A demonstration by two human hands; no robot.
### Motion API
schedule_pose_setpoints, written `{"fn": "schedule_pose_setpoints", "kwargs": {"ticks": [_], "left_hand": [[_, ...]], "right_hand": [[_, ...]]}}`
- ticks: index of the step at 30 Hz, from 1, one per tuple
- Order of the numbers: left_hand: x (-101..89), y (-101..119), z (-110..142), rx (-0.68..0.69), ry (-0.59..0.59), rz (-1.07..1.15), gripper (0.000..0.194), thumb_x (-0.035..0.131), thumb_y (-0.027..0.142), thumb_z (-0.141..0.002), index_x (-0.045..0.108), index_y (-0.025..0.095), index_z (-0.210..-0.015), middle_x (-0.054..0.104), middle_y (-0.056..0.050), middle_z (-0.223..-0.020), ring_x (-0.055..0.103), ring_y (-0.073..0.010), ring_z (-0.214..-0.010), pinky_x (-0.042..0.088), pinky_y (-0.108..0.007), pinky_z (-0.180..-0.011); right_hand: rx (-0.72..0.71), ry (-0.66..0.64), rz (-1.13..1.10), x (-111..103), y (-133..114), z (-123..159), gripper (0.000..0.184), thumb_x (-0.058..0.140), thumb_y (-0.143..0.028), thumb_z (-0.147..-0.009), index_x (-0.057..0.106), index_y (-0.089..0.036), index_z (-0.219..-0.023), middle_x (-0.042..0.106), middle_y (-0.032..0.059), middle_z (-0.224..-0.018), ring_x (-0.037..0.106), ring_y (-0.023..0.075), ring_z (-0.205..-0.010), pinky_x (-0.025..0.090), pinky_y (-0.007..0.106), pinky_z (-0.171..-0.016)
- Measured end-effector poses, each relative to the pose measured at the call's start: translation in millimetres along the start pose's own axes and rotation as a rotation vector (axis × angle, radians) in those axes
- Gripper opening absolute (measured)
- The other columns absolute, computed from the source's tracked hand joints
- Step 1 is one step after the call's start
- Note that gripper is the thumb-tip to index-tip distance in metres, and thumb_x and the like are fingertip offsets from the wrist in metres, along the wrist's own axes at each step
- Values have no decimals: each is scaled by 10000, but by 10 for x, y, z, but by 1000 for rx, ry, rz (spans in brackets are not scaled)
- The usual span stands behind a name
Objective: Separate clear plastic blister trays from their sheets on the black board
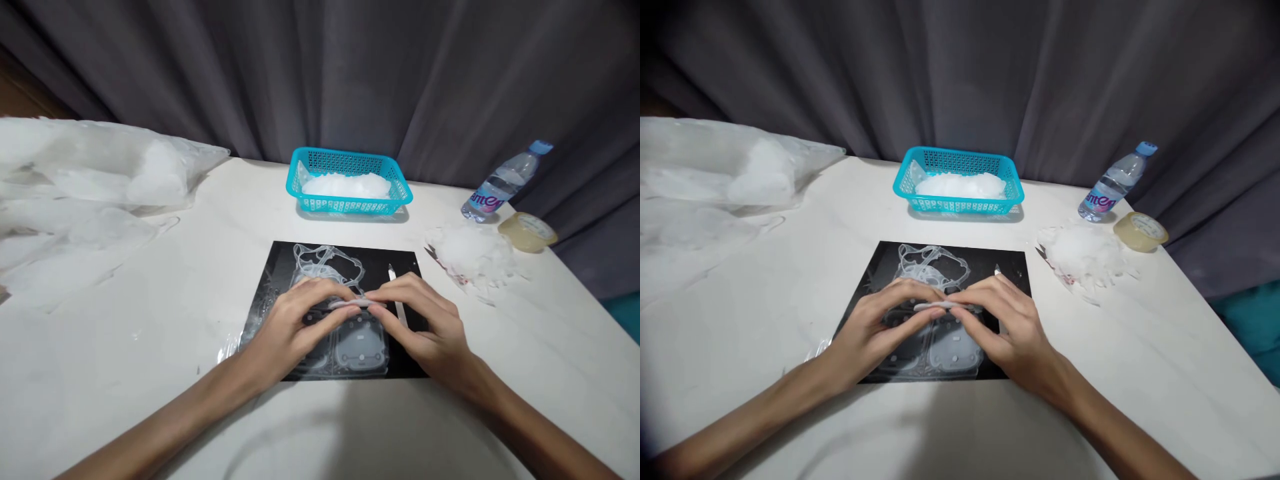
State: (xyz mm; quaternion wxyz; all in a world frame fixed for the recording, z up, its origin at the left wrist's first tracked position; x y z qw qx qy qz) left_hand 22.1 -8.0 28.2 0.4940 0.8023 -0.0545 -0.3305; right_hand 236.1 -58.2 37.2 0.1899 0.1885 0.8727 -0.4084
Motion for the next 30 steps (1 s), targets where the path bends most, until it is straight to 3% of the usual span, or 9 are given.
{"fn": "schedule_pose_setpoints", "kwargs": {"ticks": [6,13,18,24,30], "left_hand": [[0,26,9,-9,-21,0,133,609,314,-1044,723,252,-1074,764,-7,-1054,699,-175,-1009,511,-309,-951],[0,131,-22,-132,-74,173,187,558,323,-1065,737,275,-1043,760,17,-1080,704,-165,-1036,519,-269,-936],[14,179,-26,-167,-46,164,162,582,320,-1047,716,248,-989,748,21,-957,699,-154,-892,542,-251,-822],[27,147,-5,-142,29,129,97,632,303,-1021,719,260,-1023,751,16,-983,704,-162,-925,553,-266,-847],[21,177,-1,-148,2,137,97,646,324,-1012,723,267,-1004,747,23,-971,701,-159,-899,546,-262,-847]], "right_hand": [[21,-9,-11,-10,-10,-2,140,667,-117,-985,689,-223,-1072,750,24,-955,669,175,-852,516,357,-804],[217,-58,-69,-6,-31,3,90,603,-198,-1033,652,-233,-966,685,-10,-893,619,160,-836,471,344,-842],[323,-91,-106,6,-63,9,137,563,-243,-1048,631,-239,-929,653,1,-902,616,168,-850,478,327,-813],[301,-106,-107,23,-70,10,77,617,-276,-1025,643,-244,-961,658,3,-898,607,175,-844,489,334,-824],[294,-144,-82,-4,-78,31,73,573,-265,-1053,627,-248,-1008,651,14,-955,610,183,-896,477,340,-842]]}}
Point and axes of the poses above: each hand's wrist, its own z-axis away from the middle knuckle, its own x-axis out of the palm, y = z × x, the point moved 1 cm from there along -z, towards the middle knuckle
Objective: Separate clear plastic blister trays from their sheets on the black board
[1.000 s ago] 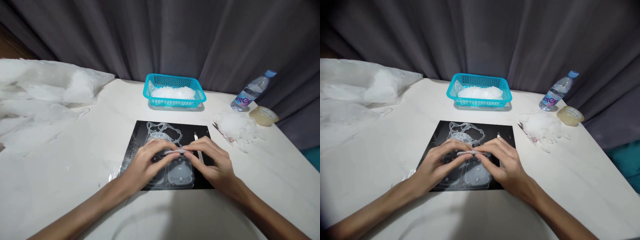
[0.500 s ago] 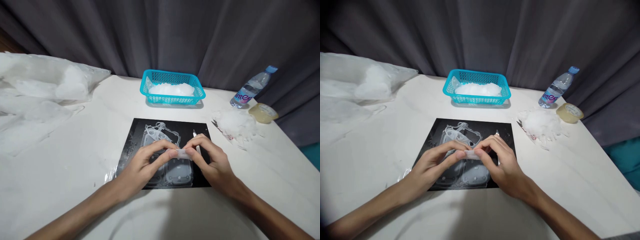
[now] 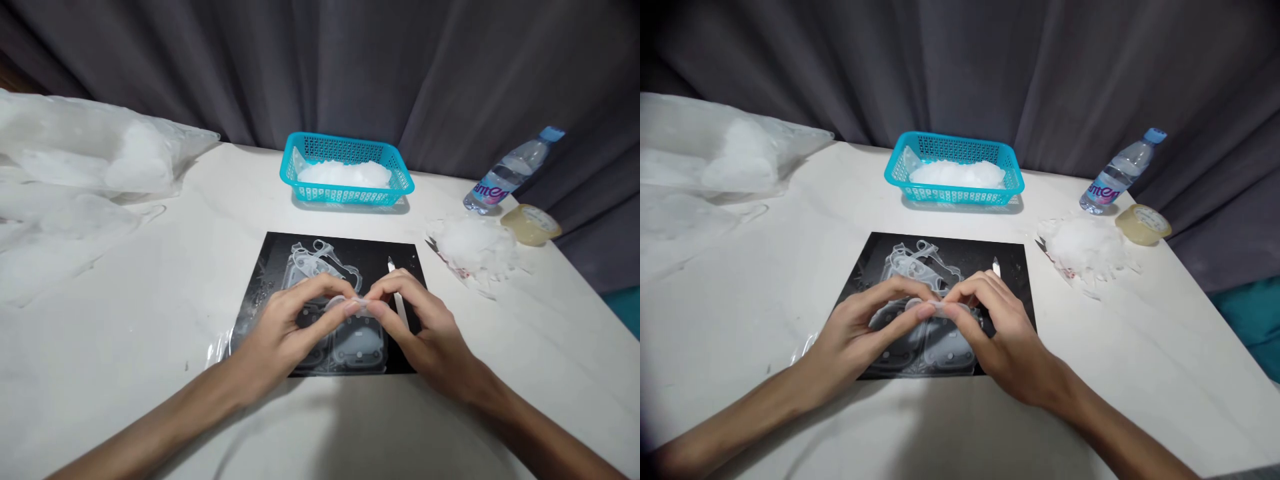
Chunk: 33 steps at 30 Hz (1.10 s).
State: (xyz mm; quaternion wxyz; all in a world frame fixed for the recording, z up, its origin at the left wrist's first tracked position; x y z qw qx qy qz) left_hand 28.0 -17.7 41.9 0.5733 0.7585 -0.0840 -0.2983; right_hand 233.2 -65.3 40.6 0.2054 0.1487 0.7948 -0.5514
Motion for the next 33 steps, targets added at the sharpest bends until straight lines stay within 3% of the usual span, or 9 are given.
{"fn": "schedule_pose_setpoints", "kwargs": {"ticks": [7,14,23,33], "left_hand": [[5,6,-9,-97,-58,76,154,618,368,-1023,720,265,-974,720,26,-922,671,-153,-870,530,-256,-807],[6,-52,1,-146,-63,144,171,626,385,-1017,709,246,-966,719,8,-898,676,-164,-856,522,-256,-767],[6,-50,3,-127,-73,173,121,615,342,-1031,690,265,-976,705,34,-915,653,-138,-872,479,-231,-768],[3,-18,40,-35,-46,52,47,628,299,-1028,669,278,-1015,697,47,-944,646,-128,-885,476,-235,-812]], "right_hand": [[-13,-61,-4,4,-50,27,99,510,-237,-1072,587,-244,-1009,636,20,-959,591,188,-909,465,351,-856],[41,-26,-19,8,-85,37,127,502,-252,-1073,596,-237,-988,636,27,-956,600,185,-893,479,340,-834],[112,16,-127,23,-49,-2,88,617,-243,-1027,676,-246,-961,693,-3,-937,640,166,-883,483,307,-821],[32,14,-105,10,-26,20,67,614,-216,-1031,670,-248,-1012,680,-10,-949,618,166,-903,454,322,-858]]}}
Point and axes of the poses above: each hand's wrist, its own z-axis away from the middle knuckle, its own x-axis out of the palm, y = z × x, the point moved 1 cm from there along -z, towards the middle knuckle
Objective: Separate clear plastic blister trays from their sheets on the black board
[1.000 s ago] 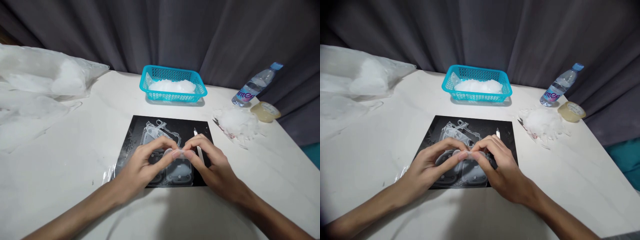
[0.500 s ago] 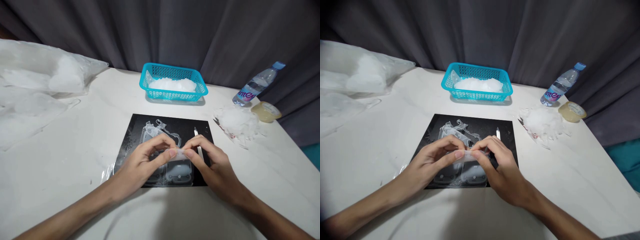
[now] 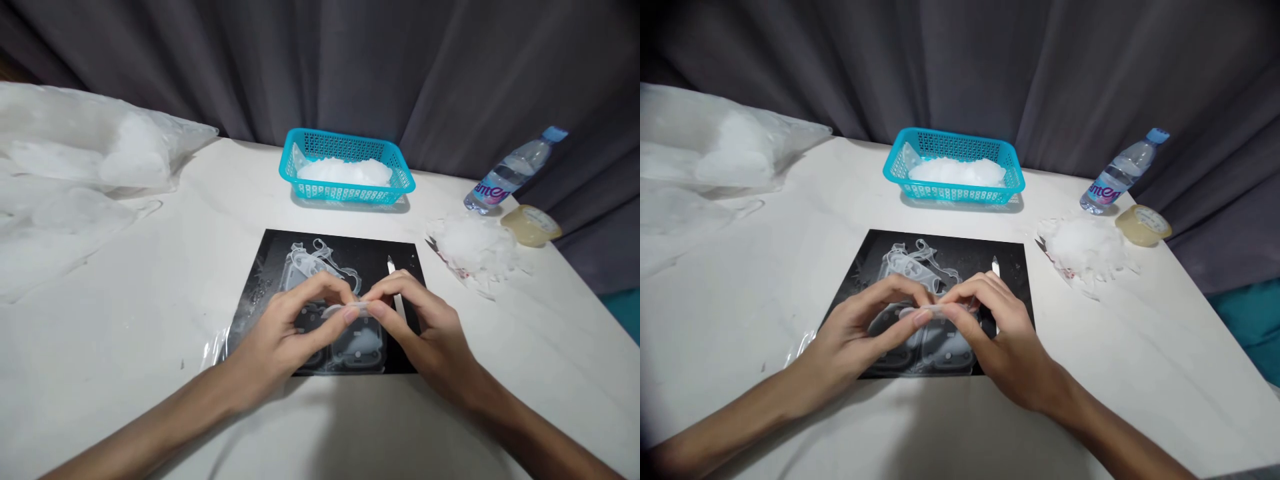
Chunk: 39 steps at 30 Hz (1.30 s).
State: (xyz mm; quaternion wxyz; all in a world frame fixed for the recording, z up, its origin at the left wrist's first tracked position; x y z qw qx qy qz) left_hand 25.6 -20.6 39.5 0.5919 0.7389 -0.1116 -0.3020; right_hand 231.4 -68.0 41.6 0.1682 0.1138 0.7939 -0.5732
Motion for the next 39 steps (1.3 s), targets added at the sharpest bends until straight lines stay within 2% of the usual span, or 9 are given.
{"fn": "schedule_pose_setpoints", "kwargs": {"ticks": [8,16,19,23,26,29,33,37,39], "left_hand": [[11,91,-2,-25,-25,-40,76,603,278,-1036,666,259,-998,694,57,-935,648,-117,-880,466,-217,-809],[1,43,10,-25,-53,-32,84,598,291,-1044,670,263,-1011,702,62,-939,653,-114,-878,469,-208,-801],[-14,-14,25,29,-69,-28,86,598,259,-1047,674,291,-1073,726,60,-1037,676,-126,-974,481,-224,-884],[-60,-83,33,174,-104,-54,211,574,183,-1055,660,324,-1186,719,36,-1218,652,-157,-1163,465,-276,-1036],[-77,-113,44,224,-128,-88,248,557,153,-1058,653,324,-1210,713,23,-1250,640,-163,-1199,457,-295,-1068],[-59,-136,57,162,-65,-47,191,542,192,-1069,637,314,-1182,707,14,-1220,648,-169,-1172,480,-305,-1035],[-4,-161,35,2,61,48,64,506,281,-1083,550,278,-1130,666,0,-1075,664,-165,-1022,517,-295,-898],[42,-137,-27,-23,-27,40,258,661,367,-1000,517,266,-1190,653,2,-1031,656,-171,-969,515,-291,-868],[38,-123,-49,-44,-53,-39,232,671,400,-994,579,260,-1155,665,14,-987,643,-159,-907,492,-275,-826]], "right_hand": [[-97,-2,75,10,-47,-1,56,645,-167,-999,632,-221,-992,649,-24,-905,563,147,-857,423,320,-882],[-81,-45,106,0,-25,7,93,595,-133,-1008,615,-224,-1000,636,-8,-918,546,164,-869,427,325,-825],[-127,-31,111,-7,-10,2,103,612,-121,-999,624,-223,-1016,652,-4,-928,555,166,-878,439,329,-829],[-201,-27,141,-38,19,0,151,648,-107,-978,638,-219,-1079,674,8,-966,575,173,-920,467,330,-838],[-266,-45,216,-80,71,-3,215,683,-122,-963,633,-222,-1146,687,26,-1023,590,191,-970,478,348,-873],[-257,-117,313,-98,169,-24,254,708,-166,-962,635,-226,-1198,676,52,-1085,599,217,-1016,480,387,-915],[-236,-133,304,-43,273,-52,108,621,-160,-1015,653,-210,-1106,682,58,-1033,625,212,-958,492,410,-923],[-236,-69,151,43,263,-41,165,591,-131,-1031,663,-224,-1147,693,49,-1054,654,188,-1003,524,343,-915],[-251,-63,129,58,245,-29,194,599,-122,-1027,656,-225,-1181,698,46,-1078,661,177,-1028,530,317,-926]]}}
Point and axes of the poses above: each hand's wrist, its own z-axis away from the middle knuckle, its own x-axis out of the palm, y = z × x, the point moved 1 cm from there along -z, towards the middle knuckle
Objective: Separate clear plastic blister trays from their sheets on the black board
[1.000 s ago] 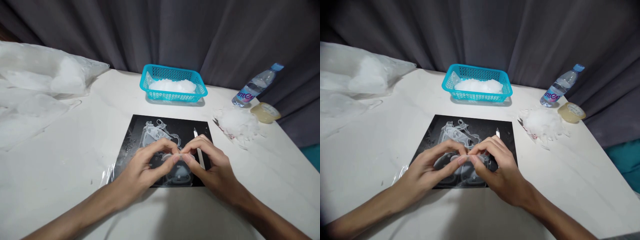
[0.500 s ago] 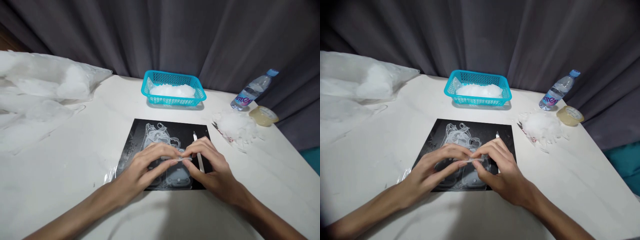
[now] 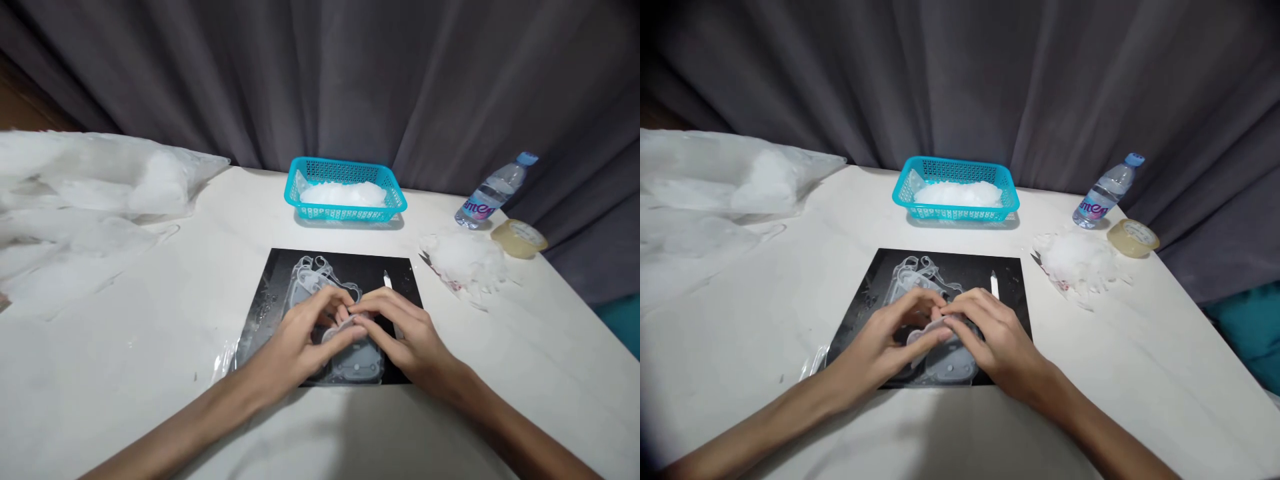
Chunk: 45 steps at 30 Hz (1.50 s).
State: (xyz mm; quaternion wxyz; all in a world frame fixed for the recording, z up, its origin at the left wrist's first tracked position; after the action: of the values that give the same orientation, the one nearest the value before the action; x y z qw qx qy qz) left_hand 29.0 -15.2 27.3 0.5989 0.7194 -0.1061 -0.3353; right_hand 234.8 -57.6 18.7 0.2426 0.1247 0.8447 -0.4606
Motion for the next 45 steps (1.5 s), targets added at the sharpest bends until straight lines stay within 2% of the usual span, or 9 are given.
{"fn": "schedule_pose_setpoints", "kwargs": {"ticks": [9,11,15,19,25,28,32,38,45], "left_hand": [[-30,-18,-19,-22,48,-113,225,594,429,-1035,694,232,-993,708,19,-940,590,-151,-789,433,-269,-722],[-129,-99,-58,-57,193,-63,226,631,429,-1009,683,218,-945,689,12,-904,581,-151,-769,430,-259,-673],[-479,-281,-111,-139,691,265,252,699,442,-951,602,214,-904,610,23,-842,559,-132,-694,503,-244,-645],[-523,-222,-91,-163,368,481,255,715,454,-946,601,229,-981,553,26,-834,571,-132,-733,575,-247,-671],[-219,-37,-30,-156,92,601,210,653,394,-1013,549,215,-978,582,19,-846,617,-115,-783,549,-212,-714],[-136,-40,-10,-121,58,601,200,685,335,-999,532,213,-958,591,27,-872,600,-96,-777,509,-198,-708],[-98,-56,35,-64,5,445,111,674,308,-1007,614,215,-1002,628,15,-930,619,-112,-868,492,-215,-766],[-148,-69,90,39,18,159,99,636,288,-1032,720,259,-1075,735,-6,-1070,690,-166,-1027,517,-294,-933],[-179,-80,97,153,50,88,99,651,233,-1018,744,228,-1050,770,-34,-1081,718,-192,-1052,551,-321,-970]], "right_hand": [[-108,-32,214,-52,1,-22,192,523,-103,-1052,608,-199,-1194,715,74,-1057,679,205,-982,547,365,-910],[-97,-19,283,-84,38,-18,168,501,-116,-1059,608,-189,-1167,713,88,-1044,680,216,-971,553,375,-887],[103,69,379,-214,241,13,98,513,-172,-1058,609,-188,-1050,688,74,-957,682,216,-870,547,369,-794],[251,86,398,-286,369,9,77,545,-233,-1045,611,-194,-1041,662,63,-947,668,223,-857,546,381,-784],[154,174,238,-134,92,-33,290,591,-276,-1032,595,-210,-1314,629,105,-1179,641,227,-1028,553,399,-914],[150,125,44,-9,-41,-29,237,637,-257,-1011,637,-217,-1244,680,58,-1048,659,192,-923,563,341,-834],[62,153,16,31,-88,-15,100,632,-139,-1001,687,-209,-1047,723,29,-937,665,174,-856,534,332,-807],[-65,131,64,-32,-88,0,192,651,-72,-974,690,-204,-1109,730,47,-963,665,189,-893,533,352,-808],[-118,105,121,-33,-22,35,220,622,-61,-986,667,-198,-1152,716,64,-993,664,198,-920,545,359,-823]]}}
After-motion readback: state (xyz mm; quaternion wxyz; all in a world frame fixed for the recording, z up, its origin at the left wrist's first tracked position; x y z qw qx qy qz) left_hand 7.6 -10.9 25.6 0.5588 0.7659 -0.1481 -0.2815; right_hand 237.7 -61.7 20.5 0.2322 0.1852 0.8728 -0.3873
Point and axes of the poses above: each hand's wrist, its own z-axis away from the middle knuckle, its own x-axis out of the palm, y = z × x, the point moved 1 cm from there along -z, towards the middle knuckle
